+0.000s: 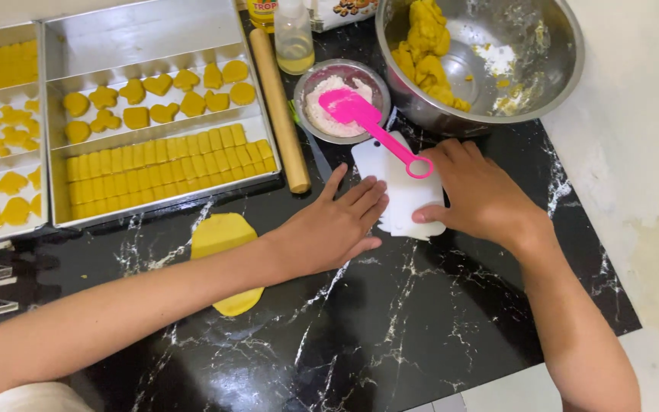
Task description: Rolling out yellow dough with a rolling pin and shaping it into small rectangular and heart-shaped pieces, then placing them onto metal trays.
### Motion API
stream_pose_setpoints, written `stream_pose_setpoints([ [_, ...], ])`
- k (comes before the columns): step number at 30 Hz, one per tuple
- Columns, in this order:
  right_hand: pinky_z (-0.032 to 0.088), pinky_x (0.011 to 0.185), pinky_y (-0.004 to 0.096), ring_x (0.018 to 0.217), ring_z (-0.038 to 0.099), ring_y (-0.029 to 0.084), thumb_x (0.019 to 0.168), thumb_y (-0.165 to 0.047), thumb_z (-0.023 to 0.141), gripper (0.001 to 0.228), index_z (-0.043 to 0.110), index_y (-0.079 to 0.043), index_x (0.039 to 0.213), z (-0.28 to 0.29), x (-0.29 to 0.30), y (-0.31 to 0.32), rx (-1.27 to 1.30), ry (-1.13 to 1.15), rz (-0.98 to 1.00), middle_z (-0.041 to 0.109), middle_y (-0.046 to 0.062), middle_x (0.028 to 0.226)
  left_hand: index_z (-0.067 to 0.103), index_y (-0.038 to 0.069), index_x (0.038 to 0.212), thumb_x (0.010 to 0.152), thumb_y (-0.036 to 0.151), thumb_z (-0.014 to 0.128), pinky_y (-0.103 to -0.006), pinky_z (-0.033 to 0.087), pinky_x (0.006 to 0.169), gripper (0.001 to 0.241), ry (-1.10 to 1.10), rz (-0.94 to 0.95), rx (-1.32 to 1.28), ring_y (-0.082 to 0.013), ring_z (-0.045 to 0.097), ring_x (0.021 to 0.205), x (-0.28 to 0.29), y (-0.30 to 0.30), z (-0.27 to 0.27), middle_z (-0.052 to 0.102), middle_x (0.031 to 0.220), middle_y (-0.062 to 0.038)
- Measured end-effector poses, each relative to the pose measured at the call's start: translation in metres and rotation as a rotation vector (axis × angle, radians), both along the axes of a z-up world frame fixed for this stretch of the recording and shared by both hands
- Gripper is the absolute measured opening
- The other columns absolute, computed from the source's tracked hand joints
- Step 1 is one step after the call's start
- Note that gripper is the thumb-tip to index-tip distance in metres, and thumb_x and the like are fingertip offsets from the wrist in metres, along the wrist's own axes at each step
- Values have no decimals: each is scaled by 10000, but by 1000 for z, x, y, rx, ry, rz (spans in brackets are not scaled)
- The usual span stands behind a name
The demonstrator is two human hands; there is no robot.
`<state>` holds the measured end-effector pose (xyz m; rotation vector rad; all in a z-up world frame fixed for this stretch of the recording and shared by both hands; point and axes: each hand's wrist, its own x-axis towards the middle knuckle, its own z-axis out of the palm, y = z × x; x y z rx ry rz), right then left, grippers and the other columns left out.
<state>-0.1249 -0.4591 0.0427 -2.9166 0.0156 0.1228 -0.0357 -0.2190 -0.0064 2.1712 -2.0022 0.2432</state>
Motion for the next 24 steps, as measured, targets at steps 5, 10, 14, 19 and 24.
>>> stream_pose_setpoints([
  [5, 433, 992, 482, 1203, 518, 397, 574, -506, 898, 951, 541, -9, 1302, 1, 5, 21, 23, 38, 1, 546, 196, 1263, 581, -53, 1326, 994, 408, 521, -592, 282, 1155, 571, 5, 19, 21, -326, 467, 1383, -7, 28, 5, 554, 1421, -208],
  [10, 453, 1023, 433, 1210, 528, 345, 485, -554, 927, 961, 578, -16, 1202, -3, 10, 26, 64, 110, -66, 570, 166, 1206, 617, -43, 1249, 1015, 389, 520, -570, 289, 1174, 501, 17, 32, 56, -324, 490, 1360, -11, 49, 18, 591, 1367, -205],
  [14, 496, 900, 433, 1043, 615, 337, 562, -491, 952, 888, 582, 13, 1193, -11, 16, 3, 194, 137, -129, 647, 186, 1102, 621, -51, 1225, 1005, 381, 533, -565, 289, 1165, 493, 21, 41, 25, -325, 505, 1339, -7, 53, 15, 597, 1353, -207],
  [19, 546, 616, 383, 621, 654, 251, 741, -453, 824, 557, 676, -67, 1114, 17, 17, -7, 390, 411, -296, 770, 113, 816, 616, -57, 1234, 988, 353, 556, -557, 275, 1184, 482, 49, 23, -8, -323, 506, 1341, -4, 52, 12, 592, 1362, -209],
  [24, 403, 429, 273, 511, 650, 117, 886, -421, 673, 384, 787, -76, 1009, 20, 10, -16, 700, 674, -202, 765, 80, 682, 638, -60, 1226, 976, 286, 620, -469, 318, 1201, 427, 249, -19, -187, -362, 533, 1340, 1, 52, 7, 600, 1364, -237],
])
